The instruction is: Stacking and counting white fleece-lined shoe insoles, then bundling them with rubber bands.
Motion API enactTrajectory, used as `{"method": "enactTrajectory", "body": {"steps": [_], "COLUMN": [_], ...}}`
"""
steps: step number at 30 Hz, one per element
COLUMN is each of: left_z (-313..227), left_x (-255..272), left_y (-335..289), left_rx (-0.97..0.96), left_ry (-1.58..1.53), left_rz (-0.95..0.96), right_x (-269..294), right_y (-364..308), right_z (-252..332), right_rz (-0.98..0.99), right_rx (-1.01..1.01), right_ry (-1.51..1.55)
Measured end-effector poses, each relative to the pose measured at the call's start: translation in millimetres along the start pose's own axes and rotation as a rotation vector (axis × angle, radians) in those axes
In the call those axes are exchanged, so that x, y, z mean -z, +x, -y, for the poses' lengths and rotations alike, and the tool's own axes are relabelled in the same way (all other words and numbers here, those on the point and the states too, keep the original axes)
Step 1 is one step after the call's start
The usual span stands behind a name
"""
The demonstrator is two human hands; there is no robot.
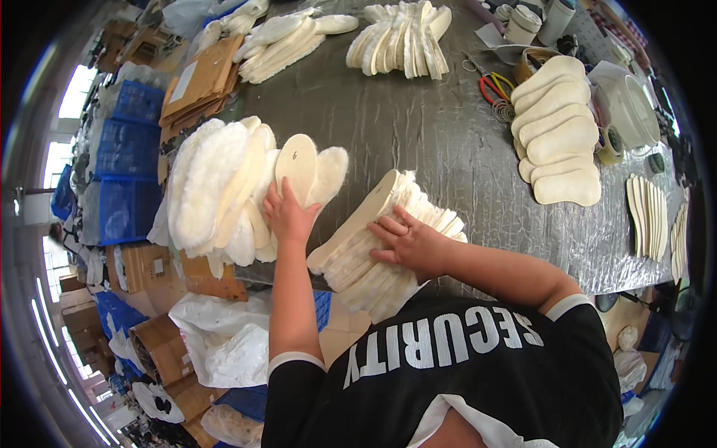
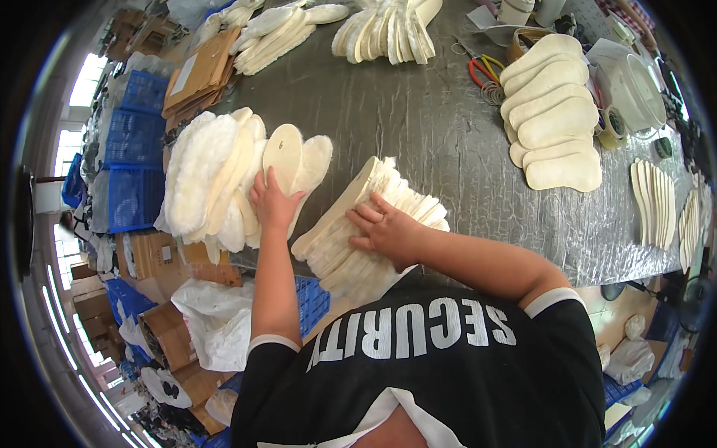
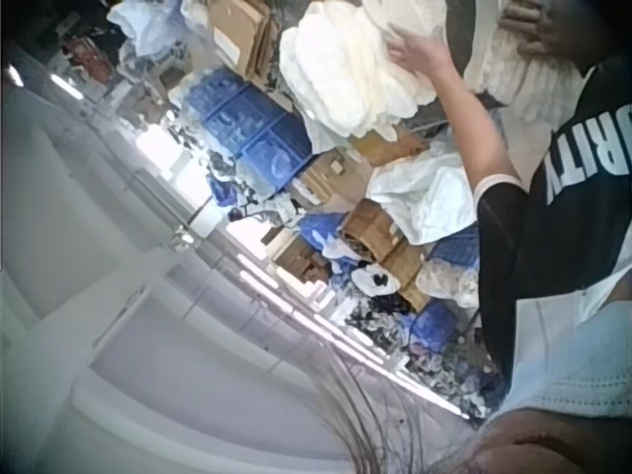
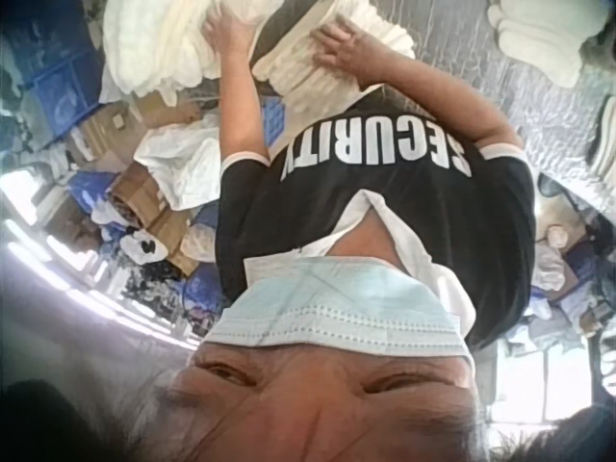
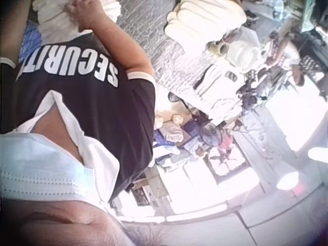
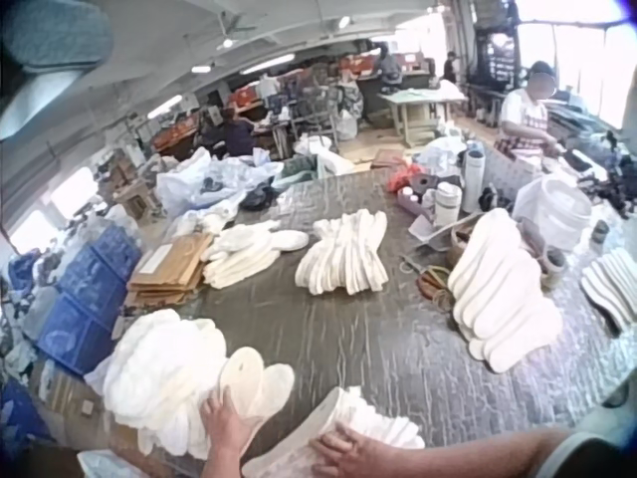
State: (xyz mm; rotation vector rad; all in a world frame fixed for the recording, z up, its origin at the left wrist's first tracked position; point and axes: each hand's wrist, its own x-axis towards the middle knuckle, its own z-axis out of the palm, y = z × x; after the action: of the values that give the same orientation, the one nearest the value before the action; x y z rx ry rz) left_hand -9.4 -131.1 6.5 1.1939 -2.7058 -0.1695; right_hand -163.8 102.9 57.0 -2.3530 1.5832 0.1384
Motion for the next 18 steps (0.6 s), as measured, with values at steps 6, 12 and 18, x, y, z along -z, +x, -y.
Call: {"method": "enactTrajectory", "body": {"steps": [6, 12, 18], "left_z": [16.7, -24.9, -26.2], "left_x": [8.7, 20.8, -1.6], "left_y": [5.0, -8.6, -12.6], "left_rx": [-0.044, -0.079, -0.231], "left_ry": [-0.109, -0.823, -0.887], "left_rz": [-0.026, 0.763, 0.888], "right_x": [-1.4, -0.5, -8.7], "right_y": [-3.0, -6.3, -16.8], "right_z": [-1.1, -0.3, 1.3], "right_rz": [0.003, -0.023, -0.094], "right_rx": [0.005, 0.001, -0.018], "right_ry": [0.015, 0.008, -0.028]}}
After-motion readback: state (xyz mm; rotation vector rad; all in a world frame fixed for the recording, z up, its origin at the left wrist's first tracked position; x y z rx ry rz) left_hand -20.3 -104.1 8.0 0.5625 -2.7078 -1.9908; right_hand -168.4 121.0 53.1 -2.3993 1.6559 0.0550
